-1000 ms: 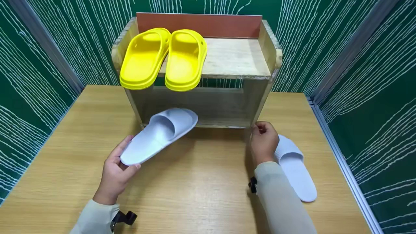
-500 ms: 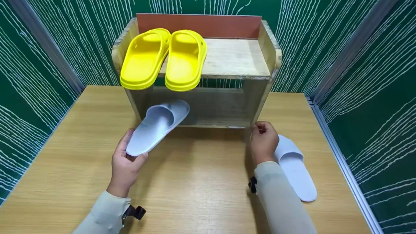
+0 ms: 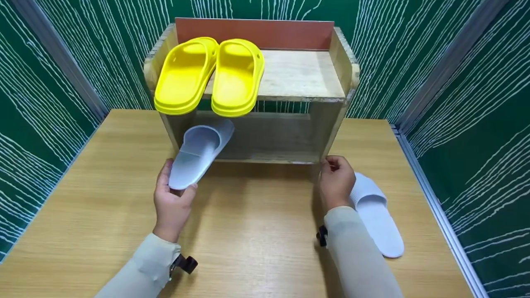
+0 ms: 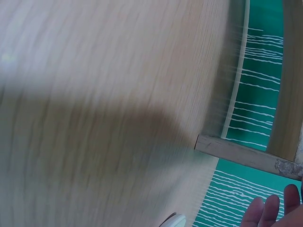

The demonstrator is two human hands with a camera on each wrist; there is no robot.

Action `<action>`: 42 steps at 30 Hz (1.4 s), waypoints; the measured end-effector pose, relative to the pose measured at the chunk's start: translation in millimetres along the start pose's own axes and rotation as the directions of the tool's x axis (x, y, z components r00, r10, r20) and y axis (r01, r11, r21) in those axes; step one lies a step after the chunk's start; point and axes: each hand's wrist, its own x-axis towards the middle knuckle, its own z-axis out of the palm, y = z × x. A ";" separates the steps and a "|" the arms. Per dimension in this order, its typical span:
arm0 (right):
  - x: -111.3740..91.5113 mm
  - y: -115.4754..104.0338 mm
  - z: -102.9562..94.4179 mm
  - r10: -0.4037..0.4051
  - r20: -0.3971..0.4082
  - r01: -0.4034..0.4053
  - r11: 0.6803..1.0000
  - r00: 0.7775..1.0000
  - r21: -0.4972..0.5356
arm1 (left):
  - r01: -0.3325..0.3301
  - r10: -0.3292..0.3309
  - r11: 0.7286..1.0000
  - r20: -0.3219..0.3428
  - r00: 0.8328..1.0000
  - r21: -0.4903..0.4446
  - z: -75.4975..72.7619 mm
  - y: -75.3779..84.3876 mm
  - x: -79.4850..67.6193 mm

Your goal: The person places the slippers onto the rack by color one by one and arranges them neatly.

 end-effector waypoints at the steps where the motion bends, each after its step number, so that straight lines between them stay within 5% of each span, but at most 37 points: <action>1: -0.1 0.4 -0.1 -0.002 -0.001 0.002 1.000 1.000 0.001 | 0.004 -0.004 1.000 -0.013 1.000 0.007 2.5 -0.7 0.9; 9: -0.9 1.8 -0.3 0.005 0.000 -0.005 1.000 1.000 0.002 | 0.046 -0.046 0.999 -0.066 0.997 -0.001 18.7 -4.3 3.9; 23: -0.5 0.5 -0.5 0.038 0.010 -0.038 0.999 0.999 -0.002 | 0.002 0.001 1.000 -0.134 0.991 0.023 40.6 -4.3 16.8; 42: -2.1 -2.0 -3.7 0.067 0.032 -0.067 0.998 0.997 -0.005 | 0.044 -0.027 0.993 -0.152 0.988 0.107 63.7 -4.7 31.1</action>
